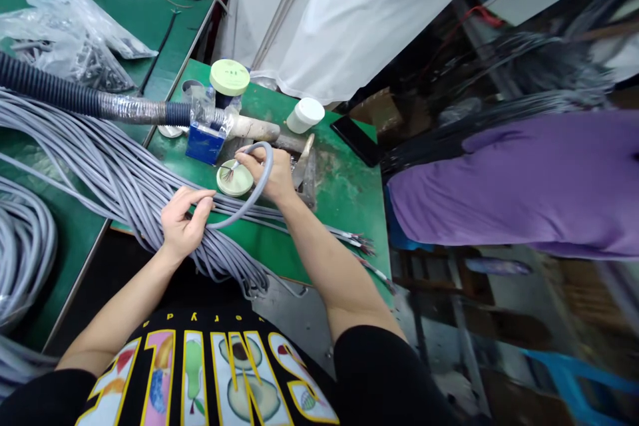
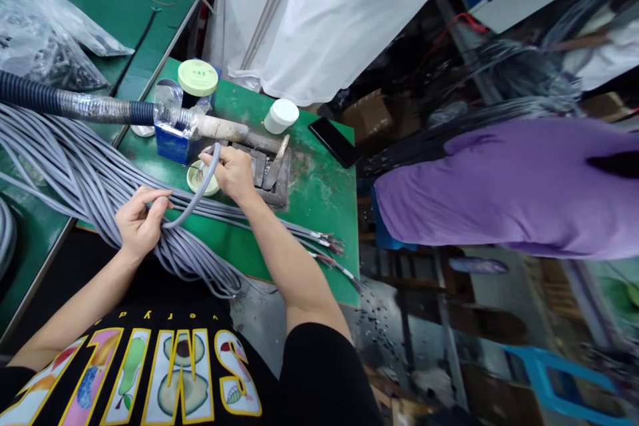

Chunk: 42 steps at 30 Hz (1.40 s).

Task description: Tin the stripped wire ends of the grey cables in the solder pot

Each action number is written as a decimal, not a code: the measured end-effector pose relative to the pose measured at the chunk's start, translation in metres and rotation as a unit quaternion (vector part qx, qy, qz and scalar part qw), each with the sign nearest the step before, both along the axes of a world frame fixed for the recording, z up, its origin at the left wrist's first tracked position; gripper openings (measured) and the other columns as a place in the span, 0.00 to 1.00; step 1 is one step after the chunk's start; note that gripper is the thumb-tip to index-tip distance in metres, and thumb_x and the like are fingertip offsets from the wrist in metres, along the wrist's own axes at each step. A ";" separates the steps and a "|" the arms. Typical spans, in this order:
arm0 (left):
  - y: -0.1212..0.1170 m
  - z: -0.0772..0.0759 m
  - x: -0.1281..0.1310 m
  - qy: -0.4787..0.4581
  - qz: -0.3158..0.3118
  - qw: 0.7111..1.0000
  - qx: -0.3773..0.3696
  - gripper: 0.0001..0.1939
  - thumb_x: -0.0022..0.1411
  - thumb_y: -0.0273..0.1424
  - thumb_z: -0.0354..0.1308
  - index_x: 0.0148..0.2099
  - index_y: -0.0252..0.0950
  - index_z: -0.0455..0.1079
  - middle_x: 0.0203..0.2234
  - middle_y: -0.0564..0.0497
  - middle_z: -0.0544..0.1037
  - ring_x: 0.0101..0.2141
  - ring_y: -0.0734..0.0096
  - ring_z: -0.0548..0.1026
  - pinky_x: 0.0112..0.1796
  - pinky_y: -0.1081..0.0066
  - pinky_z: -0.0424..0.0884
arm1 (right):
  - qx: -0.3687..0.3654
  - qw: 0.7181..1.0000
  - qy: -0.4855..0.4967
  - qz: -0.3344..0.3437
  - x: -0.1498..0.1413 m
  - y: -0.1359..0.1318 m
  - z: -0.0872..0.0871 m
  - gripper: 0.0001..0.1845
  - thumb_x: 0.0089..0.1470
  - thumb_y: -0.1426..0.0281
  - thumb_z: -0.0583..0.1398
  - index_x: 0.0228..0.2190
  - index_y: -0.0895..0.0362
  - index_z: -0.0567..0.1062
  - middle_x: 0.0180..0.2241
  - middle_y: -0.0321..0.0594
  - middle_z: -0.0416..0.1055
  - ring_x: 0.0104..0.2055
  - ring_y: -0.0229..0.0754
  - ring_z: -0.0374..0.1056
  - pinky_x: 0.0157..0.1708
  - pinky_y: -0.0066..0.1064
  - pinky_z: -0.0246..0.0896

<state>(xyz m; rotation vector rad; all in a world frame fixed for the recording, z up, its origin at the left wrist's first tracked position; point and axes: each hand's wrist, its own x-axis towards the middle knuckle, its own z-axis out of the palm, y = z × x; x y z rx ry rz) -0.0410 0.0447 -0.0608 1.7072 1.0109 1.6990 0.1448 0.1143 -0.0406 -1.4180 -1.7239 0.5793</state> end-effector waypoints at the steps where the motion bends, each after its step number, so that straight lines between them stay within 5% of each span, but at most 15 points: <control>1: 0.000 0.000 0.000 -0.002 -0.001 1.000 -0.001 0.07 0.62 0.26 0.56 0.39 0.36 0.76 0.22 0.53 0.77 0.26 0.74 0.72 0.31 0.71 0.68 | 0.003 1.000 -0.018 0.000 0.000 0.000 0.001 0.14 0.55 0.61 0.59 0.28 0.56 0.80 0.29 0.37 0.79 0.35 0.43 0.74 0.37 0.33 0.64; 10: 0.000 -0.002 0.000 -0.004 -0.001 1.000 0.002 0.07 0.62 0.25 0.57 0.40 0.36 0.76 0.22 0.54 0.77 0.26 0.74 0.72 0.32 0.70 0.69 | 0.041 0.984 -0.175 0.001 -0.004 0.002 0.004 0.11 0.56 0.66 0.59 0.28 0.55 0.80 0.29 0.36 0.79 0.33 0.41 0.72 0.37 0.33 0.59; 15: 0.001 -0.001 0.001 -0.010 0.004 1.000 0.011 0.07 0.62 0.25 0.57 0.40 0.37 0.75 0.22 0.54 0.77 0.26 0.74 0.72 0.31 0.70 0.69 | 0.063 0.984 -0.169 -0.007 0.002 -0.003 0.019 0.12 0.58 0.66 0.57 0.29 0.56 0.79 0.29 0.36 0.79 0.32 0.40 0.71 0.37 0.33 0.60; 21: 0.005 -0.003 0.001 -0.011 0.034 0.999 0.029 0.07 0.62 0.27 0.57 0.40 0.39 0.76 0.25 0.53 0.78 0.29 0.72 0.74 0.34 0.68 0.70 | 0.124 0.980 -0.143 -0.062 0.042 -0.014 0.043 0.12 0.57 0.64 0.57 0.30 0.56 0.78 0.30 0.38 0.78 0.34 0.44 0.72 0.39 0.36 0.63; 28: 0.009 -0.003 0.001 0.003 0.022 0.999 0.045 0.09 0.61 0.25 0.58 0.43 0.40 0.75 0.29 0.52 0.80 0.34 0.70 0.75 0.39 0.66 0.70 | 0.099 0.985 -0.086 -0.109 0.085 -0.003 0.019 0.12 0.54 0.67 0.56 0.28 0.58 0.78 0.26 0.39 0.77 0.32 0.44 0.73 0.34 0.34 0.64; 42: 0.012 -0.003 0.002 0.014 0.033 0.999 0.011 0.07 0.62 0.32 0.57 0.41 0.40 0.75 0.29 0.51 0.80 0.35 0.67 0.75 0.41 0.63 0.70 | 0.038 0.981 -0.124 -0.144 0.100 0.031 -0.012 0.13 0.57 0.65 0.55 0.28 0.58 0.76 0.25 0.37 0.75 0.29 0.39 0.69 0.33 0.29 0.61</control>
